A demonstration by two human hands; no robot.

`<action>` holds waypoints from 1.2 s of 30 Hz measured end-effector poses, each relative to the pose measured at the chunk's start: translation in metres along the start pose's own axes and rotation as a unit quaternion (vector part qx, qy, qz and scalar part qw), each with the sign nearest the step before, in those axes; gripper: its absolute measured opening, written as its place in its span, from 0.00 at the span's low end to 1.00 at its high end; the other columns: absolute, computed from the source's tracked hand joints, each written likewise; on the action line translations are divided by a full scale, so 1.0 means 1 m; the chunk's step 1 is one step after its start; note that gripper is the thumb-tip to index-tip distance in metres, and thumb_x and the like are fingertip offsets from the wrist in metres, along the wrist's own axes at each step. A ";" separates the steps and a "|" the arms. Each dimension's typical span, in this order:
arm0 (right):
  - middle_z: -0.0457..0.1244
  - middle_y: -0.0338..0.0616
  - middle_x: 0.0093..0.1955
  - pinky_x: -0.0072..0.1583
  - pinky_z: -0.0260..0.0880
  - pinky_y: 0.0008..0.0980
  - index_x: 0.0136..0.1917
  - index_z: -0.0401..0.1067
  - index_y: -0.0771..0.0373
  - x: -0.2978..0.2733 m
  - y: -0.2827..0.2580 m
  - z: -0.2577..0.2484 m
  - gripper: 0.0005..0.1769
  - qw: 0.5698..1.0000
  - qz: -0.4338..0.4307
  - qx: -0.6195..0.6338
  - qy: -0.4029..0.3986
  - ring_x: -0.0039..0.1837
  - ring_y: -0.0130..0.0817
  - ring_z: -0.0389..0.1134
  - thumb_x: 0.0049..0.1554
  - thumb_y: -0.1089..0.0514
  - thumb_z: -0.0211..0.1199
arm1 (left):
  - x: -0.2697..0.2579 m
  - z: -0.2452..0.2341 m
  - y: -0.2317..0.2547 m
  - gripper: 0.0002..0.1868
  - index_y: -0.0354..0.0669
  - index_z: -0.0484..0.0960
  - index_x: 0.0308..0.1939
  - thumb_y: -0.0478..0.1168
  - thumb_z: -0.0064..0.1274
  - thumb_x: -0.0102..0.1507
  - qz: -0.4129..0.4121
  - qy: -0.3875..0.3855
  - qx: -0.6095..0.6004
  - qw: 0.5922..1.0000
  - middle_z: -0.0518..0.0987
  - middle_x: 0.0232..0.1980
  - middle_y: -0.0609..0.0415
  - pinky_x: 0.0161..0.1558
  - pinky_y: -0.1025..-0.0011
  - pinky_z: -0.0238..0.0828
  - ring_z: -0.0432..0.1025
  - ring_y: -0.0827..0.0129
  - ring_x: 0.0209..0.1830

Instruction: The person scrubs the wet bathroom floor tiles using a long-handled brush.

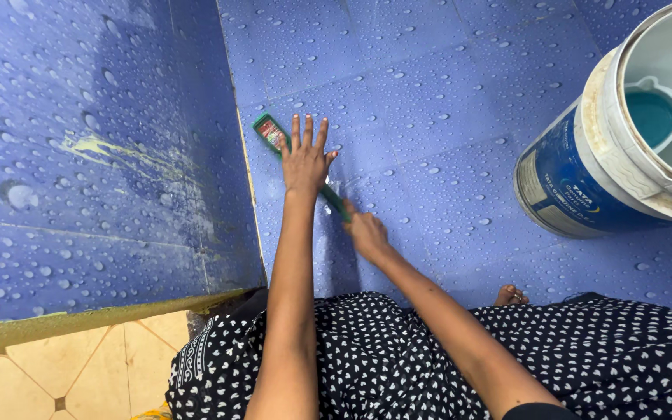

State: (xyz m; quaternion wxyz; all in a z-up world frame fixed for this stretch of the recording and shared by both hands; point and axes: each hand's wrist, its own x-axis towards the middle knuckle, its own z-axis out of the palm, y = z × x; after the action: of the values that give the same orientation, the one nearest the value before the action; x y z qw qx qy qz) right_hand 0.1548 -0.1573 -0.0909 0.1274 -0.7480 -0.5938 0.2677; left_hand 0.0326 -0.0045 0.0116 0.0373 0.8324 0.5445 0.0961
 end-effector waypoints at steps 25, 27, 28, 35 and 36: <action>0.69 0.59 0.40 0.48 0.71 0.58 0.66 0.71 0.61 0.006 0.166 -0.073 0.21 0.983 0.117 -0.069 0.122 0.43 0.57 0.72 0.63 0.50 0.61 | -0.003 0.001 -0.015 0.40 0.65 0.53 0.80 0.63 0.46 0.67 -0.046 -0.033 -0.002 0.998 0.50 0.83 0.52 0.77 0.39 0.32 0.34 0.53 0.84; 0.70 0.53 0.38 0.45 0.73 0.53 0.53 0.77 0.62 -0.012 0.112 -0.047 0.14 0.996 0.058 -0.043 0.048 0.41 0.47 0.74 0.64 0.50 0.61 | 0.000 -0.001 -0.009 0.40 0.65 0.53 0.80 0.62 0.47 0.66 -0.037 -0.028 -0.001 0.999 0.50 0.83 0.52 0.77 0.39 0.32 0.34 0.53 0.84; 0.70 0.55 0.37 0.44 0.72 0.54 0.67 0.64 0.59 -0.024 0.087 -0.045 0.22 0.999 0.031 -0.030 0.013 0.39 0.49 0.73 0.62 0.52 0.59 | 0.000 -0.002 -0.007 0.41 0.64 0.53 0.80 0.62 0.48 0.65 -0.029 -0.024 0.000 0.999 0.51 0.83 0.52 0.76 0.39 0.32 0.35 0.52 0.84; 0.67 0.53 0.32 0.47 0.72 0.52 0.81 0.51 0.48 -0.063 0.002 -0.045 0.37 0.990 -0.047 -0.019 -0.135 0.38 0.48 0.72 0.61 0.51 0.58 | 0.002 -0.002 0.001 0.41 0.63 0.54 0.80 0.63 0.49 0.66 -0.009 0.001 0.002 1.000 0.52 0.83 0.51 0.77 0.38 0.35 0.36 0.51 0.84; 0.68 0.51 0.34 0.44 0.75 0.51 0.80 0.54 0.47 -0.056 0.019 -0.048 0.34 0.991 -0.002 -0.020 -0.133 0.38 0.47 0.73 0.62 0.51 0.56 | 0.003 -0.003 0.001 0.41 0.63 0.54 0.80 0.63 0.49 0.66 -0.013 -0.003 -0.005 1.000 0.51 0.83 0.51 0.77 0.39 0.34 0.35 0.51 0.84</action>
State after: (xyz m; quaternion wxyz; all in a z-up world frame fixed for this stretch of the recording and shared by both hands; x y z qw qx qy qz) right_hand 0.1890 -0.2093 -0.0470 0.0333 -0.7067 -0.6124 0.3526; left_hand 0.0338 -0.0019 0.0153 0.0440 0.8253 0.5548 0.0959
